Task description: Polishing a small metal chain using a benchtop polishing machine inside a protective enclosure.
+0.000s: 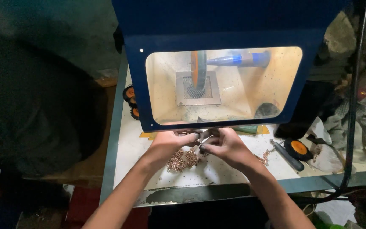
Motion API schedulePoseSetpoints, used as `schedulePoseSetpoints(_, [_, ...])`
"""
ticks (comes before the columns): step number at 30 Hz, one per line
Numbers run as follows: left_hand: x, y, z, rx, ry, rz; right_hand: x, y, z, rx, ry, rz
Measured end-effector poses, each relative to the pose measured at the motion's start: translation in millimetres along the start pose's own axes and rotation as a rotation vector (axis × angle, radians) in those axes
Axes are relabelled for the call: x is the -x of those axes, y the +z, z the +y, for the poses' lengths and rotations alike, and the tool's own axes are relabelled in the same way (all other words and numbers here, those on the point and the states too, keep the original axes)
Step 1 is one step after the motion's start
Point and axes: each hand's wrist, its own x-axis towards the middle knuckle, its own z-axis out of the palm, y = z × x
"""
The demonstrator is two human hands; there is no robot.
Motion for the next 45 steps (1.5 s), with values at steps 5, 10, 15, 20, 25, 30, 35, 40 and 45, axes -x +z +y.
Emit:
schedulePoseSetpoints(5, [-8.4,-4.7,1.2,0.130,0.027,0.034,9.9,-9.0,-10.2,-0.031,0.005,0.084])
schedulePoseSetpoints(10, [-27.4,-4.6,-18.4,0.303,0.032,0.034,34.2,-2.0,-43.4,0.002,0.061,0.146])
schedulePoseSetpoints(15, [-35.5,2.3,-12.4,0.340,0.061,0.013,19.8,-12.4,-17.4,0.141,0.071,0.135])
schedulePoseSetpoints(20, [-41.8,4.9,1.0,0.263,0.111,0.006,20.9,21.7,-71.0,0.353,0.006,0.275])
schedulePoseSetpoints(25, [-57.9,-1.3,3.4,-0.038,0.265,0.098,8.5,33.7,-83.8,0.465,0.031,0.316])
schedulePoseSetpoints(30, [-77.3,-3.9,2.9,-0.283,0.423,0.213,-16.3,32.8,-96.1,0.385,0.087,0.364])
schedulePoseSetpoints(35, [-97.7,-3.6,1.5,-0.338,0.510,0.315,-52.8,21.0,-73.2,0.063,0.099,0.405])
schedulePoseSetpoints(40, [-105.0,-6.8,5.0,0.019,0.219,0.331,-69.8,12.8,-69.1,-0.443,0.156,0.353])
schedulePoseSetpoints(45, [-110.7,-9.5,13.4,0.168,0.177,0.157,-91.6,8.6,-45.1,-0.413,0.113,0.374])
